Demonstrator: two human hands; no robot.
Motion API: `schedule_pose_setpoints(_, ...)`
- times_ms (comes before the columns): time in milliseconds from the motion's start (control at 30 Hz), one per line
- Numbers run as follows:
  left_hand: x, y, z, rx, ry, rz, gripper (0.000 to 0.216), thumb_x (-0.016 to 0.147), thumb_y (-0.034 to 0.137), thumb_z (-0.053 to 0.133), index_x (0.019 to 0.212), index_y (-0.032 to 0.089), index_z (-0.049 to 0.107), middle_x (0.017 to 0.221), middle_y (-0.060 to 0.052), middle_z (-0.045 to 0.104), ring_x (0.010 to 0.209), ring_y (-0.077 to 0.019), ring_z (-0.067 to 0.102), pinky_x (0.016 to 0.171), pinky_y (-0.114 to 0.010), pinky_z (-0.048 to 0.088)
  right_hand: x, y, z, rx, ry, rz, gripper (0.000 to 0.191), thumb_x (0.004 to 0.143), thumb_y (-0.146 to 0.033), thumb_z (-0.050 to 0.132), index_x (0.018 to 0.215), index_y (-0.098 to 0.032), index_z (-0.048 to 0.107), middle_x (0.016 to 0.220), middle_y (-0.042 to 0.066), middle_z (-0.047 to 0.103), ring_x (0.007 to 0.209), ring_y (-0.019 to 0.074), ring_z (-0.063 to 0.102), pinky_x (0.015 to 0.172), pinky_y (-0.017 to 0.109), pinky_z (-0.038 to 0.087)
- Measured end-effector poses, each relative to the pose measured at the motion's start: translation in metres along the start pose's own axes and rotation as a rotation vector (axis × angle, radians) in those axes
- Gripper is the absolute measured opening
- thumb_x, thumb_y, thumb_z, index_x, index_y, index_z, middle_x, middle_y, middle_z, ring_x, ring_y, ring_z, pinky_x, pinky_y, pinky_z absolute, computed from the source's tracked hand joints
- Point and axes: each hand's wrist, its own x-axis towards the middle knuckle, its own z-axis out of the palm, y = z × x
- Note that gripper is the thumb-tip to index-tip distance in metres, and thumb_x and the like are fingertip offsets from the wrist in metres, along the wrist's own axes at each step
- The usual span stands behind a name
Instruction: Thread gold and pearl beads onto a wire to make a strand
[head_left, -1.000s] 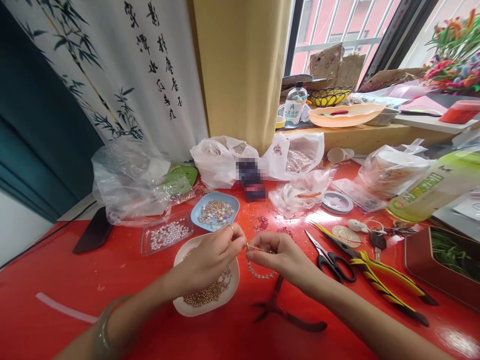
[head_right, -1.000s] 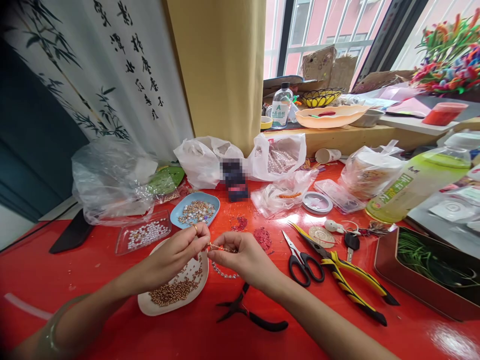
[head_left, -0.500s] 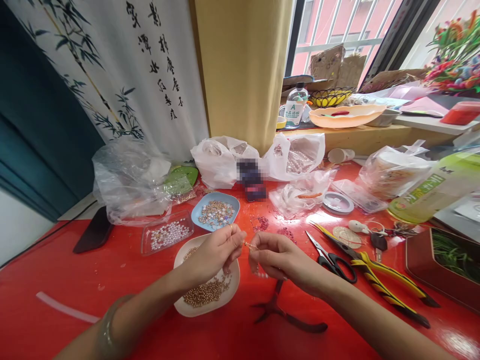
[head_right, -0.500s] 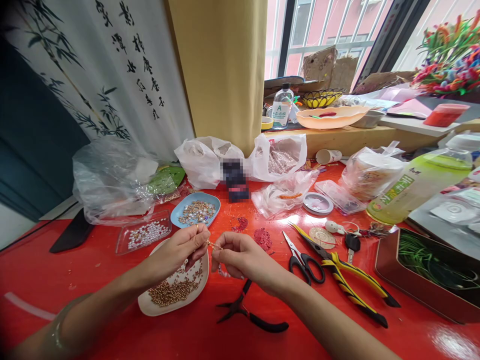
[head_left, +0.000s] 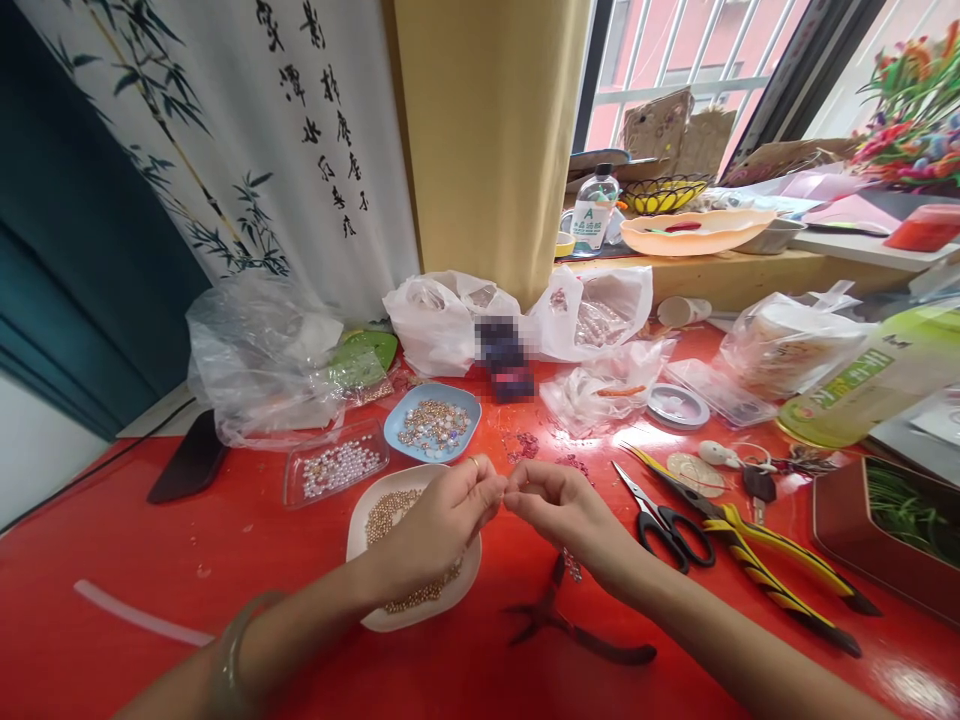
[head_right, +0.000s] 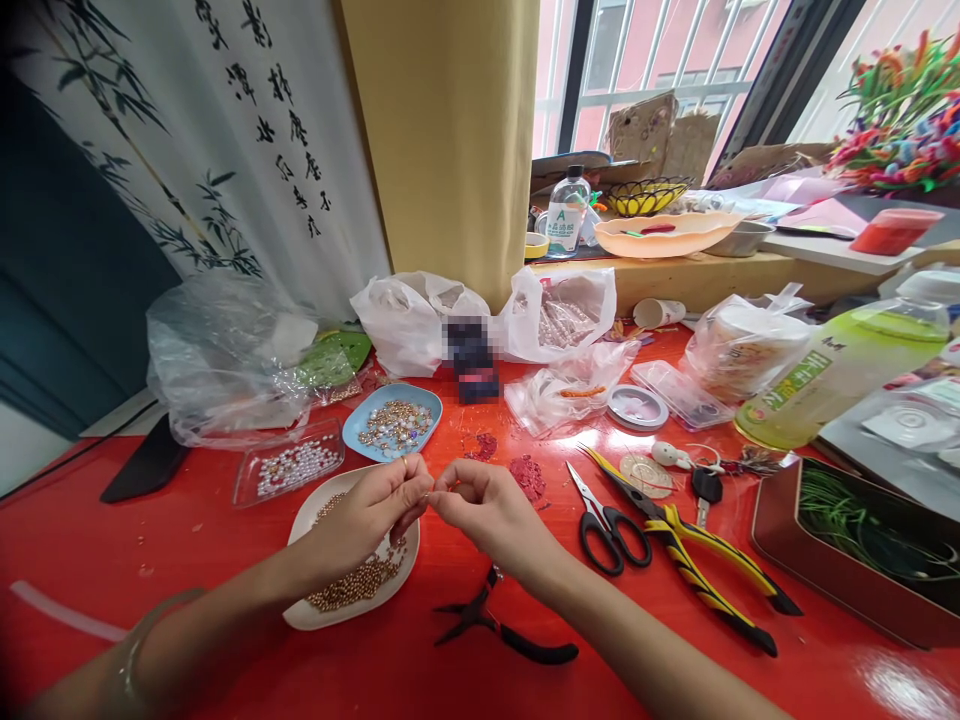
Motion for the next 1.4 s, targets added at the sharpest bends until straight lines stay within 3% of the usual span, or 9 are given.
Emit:
schedule_pose_setpoints(167,0.003,-0.002,-0.003,-0.097,0.013,-0.005,0.028,0.084,0.040,0.036,0.067,0.018,0.036,0.055,0.006,0.034,0.044,-0.0065,0.030,0.044,-0.021,0.025,0.001,0.001,-0.003,0.026,0.023,-0.043,0.011,0.069,-0.023,0.050,0.060,-0.017,0.046,0.046,-0.008,0.034,0.042,0.0052,0.027,0.040,0.020,0.018)
schedule_pose_setpoints(600,0.012,0.004,-0.018,-0.238,0.026,-0.020,0.029,0.082,0.036,0.042,0.062,0.017,0.033,0.051,0.007,0.033,0.043,-0.0049,0.028,0.044,-0.021,0.023,0.006,0.008,-0.013,0.071,0.024,-0.020,0.009,0.065,-0.015,0.043,0.058,-0.017,0.049,0.048,-0.006,0.037,0.043,0.0065,0.029,0.042,0.021,0.018)
schedule_pose_setpoints(800,0.014,0.001,-0.017,-0.239,0.000,-0.058,0.031,0.085,0.035,0.037,0.060,0.017,0.032,0.051,0.007,0.033,0.042,-0.0045,0.029,0.044,-0.021,0.024,0.007,0.005,-0.013,0.127,-0.042,0.022,0.014,0.069,-0.017,0.041,0.059,-0.015,0.051,0.048,-0.003,0.045,0.043,0.0067,0.034,0.043,0.021,0.021)
schedule_pose_setpoints(967,0.014,0.000,-0.019,-0.220,0.037,-0.012,0.030,0.084,0.037,0.037,0.062,0.018,0.033,0.050,0.007,0.032,0.042,-0.0049,0.030,0.043,-0.021,0.024,0.006,0.003,-0.014,0.146,-0.100,0.046,0.026,0.079,-0.023,0.036,0.076,-0.014,0.060,0.046,-0.002,0.052,0.043,0.0085,0.041,0.046,0.021,0.029)
schedule_pose_setpoints(1067,0.015,0.000,-0.020,-0.141,0.080,0.027,0.029,0.083,0.037,0.040,0.062,0.017,0.036,0.051,0.007,0.034,0.043,-0.0050,0.030,0.044,-0.021,0.024,0.005,0.003,-0.014,0.121,-0.108,0.018,0.025,0.080,-0.028,0.042,0.080,-0.014,0.063,0.053,0.000,0.059,0.050,0.0098,0.049,0.052,0.023,0.036)
schedule_pose_setpoints(1233,0.015,0.001,-0.020,-0.094,0.155,0.049,0.029,0.081,0.038,0.045,0.063,0.016,0.042,0.054,0.005,0.040,0.045,-0.0055,0.034,0.046,-0.020,0.029,0.004,0.000,-0.011,0.117,-0.151,0.014,0.019,0.073,-0.033,0.057,0.070,-0.015,0.063,0.062,0.001,0.063,0.053,0.0100,0.052,0.056,0.025,0.040)
schedule_pose_setpoints(1400,0.014,0.003,-0.017,-0.148,0.156,0.013,0.025,0.079,0.039,0.048,0.074,0.015,0.050,0.065,0.001,0.049,0.057,-0.0084,0.046,0.054,-0.021,0.037,0.004,0.001,-0.010,0.142,-0.071,-0.009,0.012,0.065,-0.030,0.065,0.069,-0.018,0.065,0.072,0.000,0.062,0.068,0.0118,0.054,0.068,0.027,0.041)
